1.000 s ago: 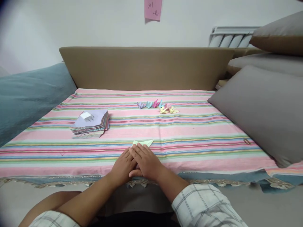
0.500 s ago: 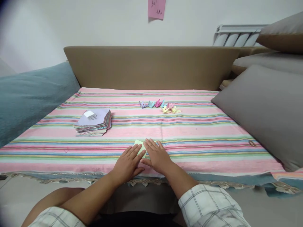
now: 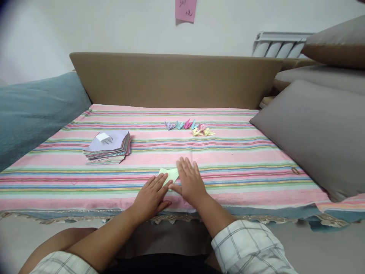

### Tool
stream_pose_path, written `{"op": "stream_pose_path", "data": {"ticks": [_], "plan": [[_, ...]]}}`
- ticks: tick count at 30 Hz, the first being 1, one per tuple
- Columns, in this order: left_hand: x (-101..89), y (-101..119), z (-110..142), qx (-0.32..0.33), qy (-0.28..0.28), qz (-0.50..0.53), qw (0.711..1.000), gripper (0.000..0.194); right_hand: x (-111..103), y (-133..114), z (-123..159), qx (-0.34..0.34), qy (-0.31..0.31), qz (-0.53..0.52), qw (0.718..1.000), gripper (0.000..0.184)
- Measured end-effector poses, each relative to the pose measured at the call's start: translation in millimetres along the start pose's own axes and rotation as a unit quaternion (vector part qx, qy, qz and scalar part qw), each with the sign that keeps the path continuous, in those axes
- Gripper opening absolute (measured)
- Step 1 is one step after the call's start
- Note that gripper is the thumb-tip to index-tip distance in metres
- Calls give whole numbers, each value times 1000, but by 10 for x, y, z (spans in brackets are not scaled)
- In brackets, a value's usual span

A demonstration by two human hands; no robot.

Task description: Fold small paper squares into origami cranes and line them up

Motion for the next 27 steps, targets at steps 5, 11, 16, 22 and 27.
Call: {"op": "stream_pose_path", "data": {"ticks": [5, 11, 16, 22, 27], "plan": [[31, -3, 21, 7, -7, 11, 1000, 54, 27, -495, 32, -184, 8, -64, 981, 91], [-11, 3, 10, -19, 4, 16, 1000, 57, 227, -310, -15, -111, -56, -94, 988, 93], [-34, -11, 62, -49, 3, 4, 999, 64, 226, -132, -1, -86, -98, -80, 988, 82], [-90, -66, 196, -79, 2, -16, 997, 59, 228, -109, 9, -78, -123, -72, 987, 80], [-142, -90, 270, -89, -8, -23, 996, 56, 234, -114, 13, -79, -120, -65, 988, 77]]}}
Point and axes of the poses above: each hand's wrist, its own z-axis away from the middle knuckle, its own x-axis out of the palm, y = z × x, the point moved 6 cm from there along -z, towards the middle knuckle, and after that the axes turned 6 degrees about z, right-handed, at the moved point
